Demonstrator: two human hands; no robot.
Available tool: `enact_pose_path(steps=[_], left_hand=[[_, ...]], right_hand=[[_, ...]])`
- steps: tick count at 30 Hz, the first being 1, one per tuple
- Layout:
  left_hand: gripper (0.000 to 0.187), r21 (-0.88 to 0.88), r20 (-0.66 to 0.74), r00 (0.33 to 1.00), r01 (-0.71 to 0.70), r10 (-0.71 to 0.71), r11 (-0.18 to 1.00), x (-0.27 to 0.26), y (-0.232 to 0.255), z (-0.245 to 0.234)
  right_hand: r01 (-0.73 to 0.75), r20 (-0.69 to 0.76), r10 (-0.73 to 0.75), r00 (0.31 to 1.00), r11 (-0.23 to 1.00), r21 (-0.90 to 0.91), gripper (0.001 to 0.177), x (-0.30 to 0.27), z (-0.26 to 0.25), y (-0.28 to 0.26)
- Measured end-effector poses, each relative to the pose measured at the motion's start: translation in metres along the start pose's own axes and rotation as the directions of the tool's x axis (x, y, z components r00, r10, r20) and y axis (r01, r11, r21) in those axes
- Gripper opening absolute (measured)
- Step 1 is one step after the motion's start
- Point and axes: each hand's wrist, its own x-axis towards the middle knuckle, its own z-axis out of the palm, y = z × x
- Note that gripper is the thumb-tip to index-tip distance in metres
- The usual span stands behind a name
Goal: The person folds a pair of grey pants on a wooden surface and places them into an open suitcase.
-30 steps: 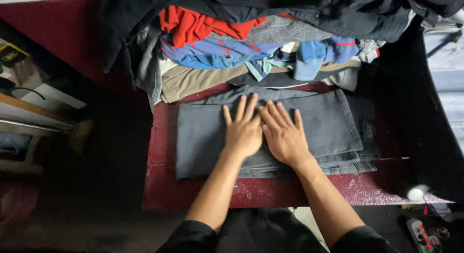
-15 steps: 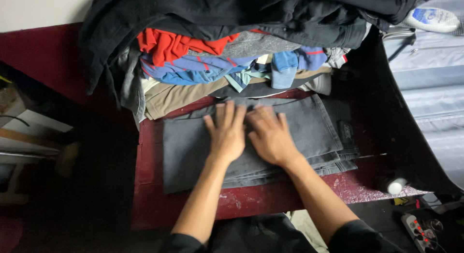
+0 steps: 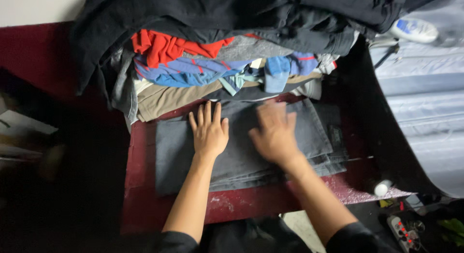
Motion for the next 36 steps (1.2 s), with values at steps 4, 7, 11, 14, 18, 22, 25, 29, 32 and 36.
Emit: enact_pose_path(steps=[4,7,11,14,18,22,25,29,32,36], left_hand=[[0.057,-0.033,-0.003,1.0,0.021,-0.021,0.999,-0.007,-0.009,-0.005],[0.058,-0.004,-0.019,0.999,0.032,-0.032,0.999,-0.012,-0.026,-0.011],[0.066,-0.023,-0.03,0.996,0.081,-0.082,0.996,-0.012,-0.036,-0.028],[0.06,-0.047,0.121,0.976,0.188,-0.181,0.981,0.002,-0.004,-0.025],[0.055,-0.111,-0.016,0.982,-0.188,0.187,0.976,0.006,0.03,-0.009],[0.055,-0.083,0.059,0.991,-0.117,0.122,0.99,-0.011,-0.008,-0.031],[0.058,-0.003,0.068,0.998,-0.007,0.007,1.0,-0.008,-0.039,-0.041],[0.06,-0.023,0.068,0.985,0.162,-0.16,0.986,-0.006,-0.006,-0.023],[0.066,-0.204,-0.039,0.992,-0.127,0.121,0.971,-0.009,0.032,-0.009],[0.051,-0.155,0.024,0.986,-0.159,0.165,0.975,-0.015,-0.01,-0.023]], right_hand=[[0.264,-0.067,-0.256,0.964,0.954,0.145,0.067,-0.014,0.005,-0.018],[0.181,-0.15,-0.183,0.972,0.983,-0.028,0.06,-0.011,-0.001,0.014],[-0.018,-0.22,-0.053,0.974,0.951,-0.31,0.06,-0.01,-0.021,0.06],[-0.136,-0.208,0.07,0.975,0.938,-0.319,0.065,0.001,-0.01,0.039],[0.252,-0.197,-0.241,0.95,0.967,0.03,0.065,0.006,0.012,-0.006],[0.166,-0.153,-0.164,0.975,0.986,0.003,0.052,-0.005,-0.002,0.038],[0.089,-0.19,-0.097,0.977,0.995,-0.052,0.054,-0.008,-0.016,0.067],[0.023,-0.199,-0.091,0.976,0.947,-0.32,0.059,-0.003,-0.003,0.031],[0.251,-0.213,-0.239,0.947,0.967,0.032,0.054,0.005,0.012,-0.009],[0.224,-0.111,-0.224,0.968,0.974,-0.018,0.053,0.001,0.005,0.018]])
